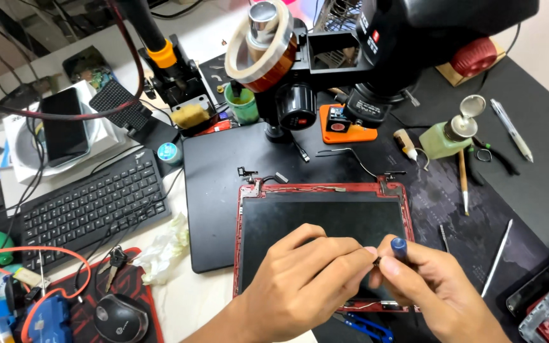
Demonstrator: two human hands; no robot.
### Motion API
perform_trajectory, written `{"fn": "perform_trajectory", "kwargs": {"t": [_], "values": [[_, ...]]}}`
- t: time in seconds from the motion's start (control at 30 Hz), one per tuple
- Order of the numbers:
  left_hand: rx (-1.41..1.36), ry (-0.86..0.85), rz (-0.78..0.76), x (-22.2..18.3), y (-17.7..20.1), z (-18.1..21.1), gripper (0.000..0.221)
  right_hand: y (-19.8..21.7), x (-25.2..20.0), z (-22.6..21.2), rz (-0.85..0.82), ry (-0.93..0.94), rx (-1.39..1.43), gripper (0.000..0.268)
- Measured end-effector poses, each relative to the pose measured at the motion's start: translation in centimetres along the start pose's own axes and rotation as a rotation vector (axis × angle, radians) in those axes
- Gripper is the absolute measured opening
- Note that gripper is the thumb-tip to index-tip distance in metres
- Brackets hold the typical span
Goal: The person uses a screwdriver to unscrew components from a red laptop with the screen removed, then lifts and separates the display panel from the base. They set the panel aside, reposition the open laptop base exposing the motherboard, and manipulate small connectors and parts on the board by hand while picking up and handling a small component.
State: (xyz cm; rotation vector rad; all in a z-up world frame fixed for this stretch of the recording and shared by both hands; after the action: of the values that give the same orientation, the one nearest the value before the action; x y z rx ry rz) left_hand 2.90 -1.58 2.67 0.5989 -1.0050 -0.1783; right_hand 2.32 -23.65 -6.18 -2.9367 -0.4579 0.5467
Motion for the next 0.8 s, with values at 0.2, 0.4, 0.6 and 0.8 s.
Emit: {"fn": "perform_trajectory", "kwargs": {"t": [0.2,0.4,0.6,0.8], "values": [[-0.006,0.006,0.004,-0.3,-0.3,-0.1,0.023,0.8,0.0,1.1,-0.011,0.041,-0.075,0.02],[-0.018,0.04,-0.014,-0.5,-0.6,-0.4,0.021,-1.0,0.5,-1.4,-0.077,0.248,-0.168,0.021],[-0.04,0.057,-0.048,-0.2,-0.4,-0.5,0.025,-0.6,0.8,-1.4,0.004,0.17,-0.194,0.018],[-0.051,0.069,-0.062,-0.4,-0.9,-0.8,0.02,-0.1,1.2,-0.5,0.039,0.129,-0.253,0.014]]}}
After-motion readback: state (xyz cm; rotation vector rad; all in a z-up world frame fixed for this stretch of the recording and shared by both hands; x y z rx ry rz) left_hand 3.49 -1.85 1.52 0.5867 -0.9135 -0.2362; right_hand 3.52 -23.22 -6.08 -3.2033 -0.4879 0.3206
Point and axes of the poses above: each hand's wrist, its own x-axis towards the middle knuckle, its own y-axis out of the back of the hand, z = x × y, the point moved 4 cm from there along x, towards the middle knuckle, and after that the axes turned 6 degrees about x, right-handed, at the moved point
